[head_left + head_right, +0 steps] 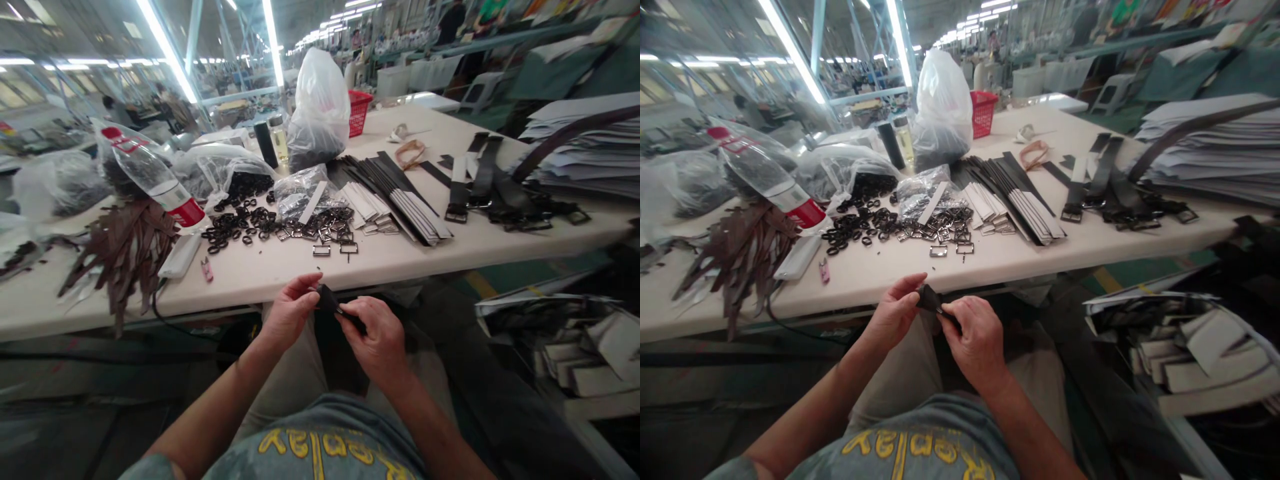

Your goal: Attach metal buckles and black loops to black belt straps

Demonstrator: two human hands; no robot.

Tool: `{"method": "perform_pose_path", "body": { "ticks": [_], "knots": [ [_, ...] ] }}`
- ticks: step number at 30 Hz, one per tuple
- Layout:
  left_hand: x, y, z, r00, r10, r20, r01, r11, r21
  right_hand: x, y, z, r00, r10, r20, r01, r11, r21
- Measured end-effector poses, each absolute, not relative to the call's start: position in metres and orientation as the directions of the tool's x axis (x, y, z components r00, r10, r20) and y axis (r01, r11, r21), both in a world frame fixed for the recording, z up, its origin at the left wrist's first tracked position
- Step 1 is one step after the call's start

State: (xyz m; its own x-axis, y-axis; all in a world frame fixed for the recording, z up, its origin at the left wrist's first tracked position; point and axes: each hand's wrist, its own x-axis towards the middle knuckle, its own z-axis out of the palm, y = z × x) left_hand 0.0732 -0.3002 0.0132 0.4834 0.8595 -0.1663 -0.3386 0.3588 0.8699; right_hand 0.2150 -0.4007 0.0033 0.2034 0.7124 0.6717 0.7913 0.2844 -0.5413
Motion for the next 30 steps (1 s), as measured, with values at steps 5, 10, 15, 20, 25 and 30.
{"method": "perform_pose_path", "body": {
  "ticks": [5, 10, 15, 20, 25, 30],
  "knots": [
    [0.065, -0.296, 0.020, 0.679, 0.686, -0.260, -0.219, 0.527, 0.821, 0.221, -0.402, 0.004, 0.164, 0.749, 0.642, 0.645, 0.411, -0.644],
    [0.060, -0.288, 0.022, 0.817, 0.517, -0.255, -0.132, 0.599, 0.790, 0.221, -0.404, 0.003, 0.103, 0.791, 0.603, 0.566, 0.452, -0.690],
    [0.064, -0.292, 0.016, 0.817, 0.465, -0.339, -0.062, 0.657, 0.751, 0.221, -0.405, -0.002, 0.113, 0.791, 0.601, 0.585, 0.436, -0.684],
    [0.073, -0.306, 0.013, 0.653, 0.694, -0.303, -0.110, 0.483, 0.869, 0.217, -0.405, -0.008, 0.222, 0.784, 0.580, 0.696, 0.289, -0.657],
    [0.077, -0.320, 0.011, 0.683, 0.695, -0.226, -0.121, 0.413, 0.903, 0.209, -0.403, -0.012, 0.230, 0.766, 0.600, 0.724, 0.278, -0.632],
    [0.077, -0.323, 0.015, 0.679, 0.712, -0.180, -0.087, 0.321, 0.943, 0.203, -0.402, -0.013, 0.270, 0.786, 0.557, 0.687, 0.248, -0.683]
  ]
}}
